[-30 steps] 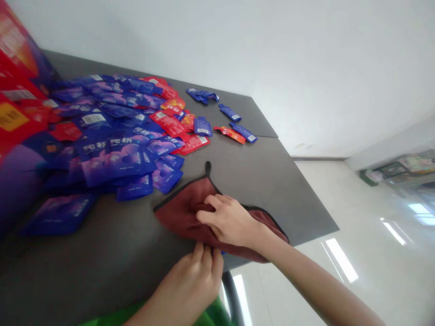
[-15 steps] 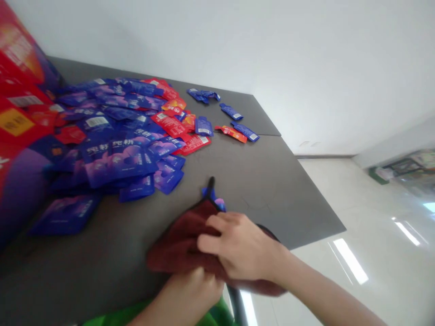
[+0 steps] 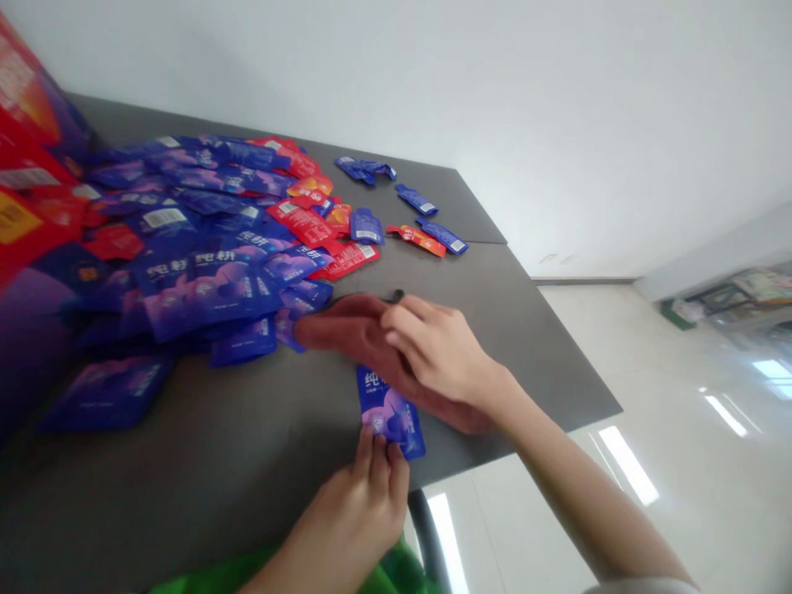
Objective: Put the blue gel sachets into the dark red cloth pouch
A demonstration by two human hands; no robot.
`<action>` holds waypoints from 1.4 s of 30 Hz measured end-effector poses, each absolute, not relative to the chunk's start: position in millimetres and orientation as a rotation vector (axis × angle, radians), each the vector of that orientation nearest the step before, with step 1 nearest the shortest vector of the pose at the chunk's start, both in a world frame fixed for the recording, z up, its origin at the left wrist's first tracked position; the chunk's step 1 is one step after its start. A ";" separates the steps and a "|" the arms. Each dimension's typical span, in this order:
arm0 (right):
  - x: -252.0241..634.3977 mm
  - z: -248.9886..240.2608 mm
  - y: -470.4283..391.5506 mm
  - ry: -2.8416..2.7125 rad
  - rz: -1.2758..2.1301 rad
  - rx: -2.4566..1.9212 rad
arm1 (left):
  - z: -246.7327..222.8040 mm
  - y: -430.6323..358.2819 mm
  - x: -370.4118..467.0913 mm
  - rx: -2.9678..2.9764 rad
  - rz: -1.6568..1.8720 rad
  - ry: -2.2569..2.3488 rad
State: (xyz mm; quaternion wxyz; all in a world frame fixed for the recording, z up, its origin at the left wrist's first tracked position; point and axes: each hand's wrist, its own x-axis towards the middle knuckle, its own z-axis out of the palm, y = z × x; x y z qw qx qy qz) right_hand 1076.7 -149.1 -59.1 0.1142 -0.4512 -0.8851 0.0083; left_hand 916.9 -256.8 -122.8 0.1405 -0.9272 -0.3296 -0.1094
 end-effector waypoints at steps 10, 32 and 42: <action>1087.4 -99.6 -126.0 -2.725 -0.050 -1.581 | -98.2 -239.4 912.0 -2.895 -0.537 -0.892; 1089.7 -45.8 -176.9 -2.153 0.174 -1.280 | -110.0 -199.6 855.8 -2.904 -0.497 -0.905; 1061.4 -102.6 -152.0 -2.761 0.011 -1.272 | -112.4 -209.8 875.3 -2.671 -0.369 -0.658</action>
